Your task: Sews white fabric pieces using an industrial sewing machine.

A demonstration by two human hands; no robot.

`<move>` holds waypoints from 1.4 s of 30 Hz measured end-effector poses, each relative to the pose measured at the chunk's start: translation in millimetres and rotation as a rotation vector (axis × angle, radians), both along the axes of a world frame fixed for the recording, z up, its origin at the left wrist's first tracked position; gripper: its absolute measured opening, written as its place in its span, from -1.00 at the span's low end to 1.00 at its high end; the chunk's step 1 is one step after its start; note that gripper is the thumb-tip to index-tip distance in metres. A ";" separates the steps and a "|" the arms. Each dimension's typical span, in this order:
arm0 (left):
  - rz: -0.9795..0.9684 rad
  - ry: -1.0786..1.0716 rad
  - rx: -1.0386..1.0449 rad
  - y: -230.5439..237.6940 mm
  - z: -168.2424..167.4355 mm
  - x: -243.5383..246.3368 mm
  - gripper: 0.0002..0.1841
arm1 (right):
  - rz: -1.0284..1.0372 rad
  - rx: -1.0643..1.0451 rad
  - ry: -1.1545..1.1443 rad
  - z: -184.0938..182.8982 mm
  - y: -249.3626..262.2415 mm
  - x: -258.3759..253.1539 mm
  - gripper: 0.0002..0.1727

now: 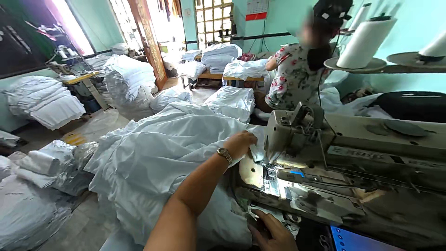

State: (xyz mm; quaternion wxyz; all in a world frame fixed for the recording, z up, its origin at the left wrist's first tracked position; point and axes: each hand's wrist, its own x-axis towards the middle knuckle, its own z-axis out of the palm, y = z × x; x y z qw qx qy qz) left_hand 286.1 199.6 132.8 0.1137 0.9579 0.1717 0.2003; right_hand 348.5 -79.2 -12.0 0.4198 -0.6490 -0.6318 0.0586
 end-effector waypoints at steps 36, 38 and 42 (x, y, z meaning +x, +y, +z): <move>-0.978 -0.279 -1.121 -203.4 8.3 -215.9 -0.27 | 0.256 0.081 -0.192 71.4 80.9 -70.5 -0.53; -0.683 -0.041 -0.975 -215.0 -12.4 -246.7 -0.21 | 0.174 0.259 -0.212 80.1 103.7 -68.1 -0.66; 0.754 0.245 -0.213 -243.4 -7.1 -338.3 -0.49 | 0.140 0.474 -0.231 113.0 72.3 -71.5 -0.62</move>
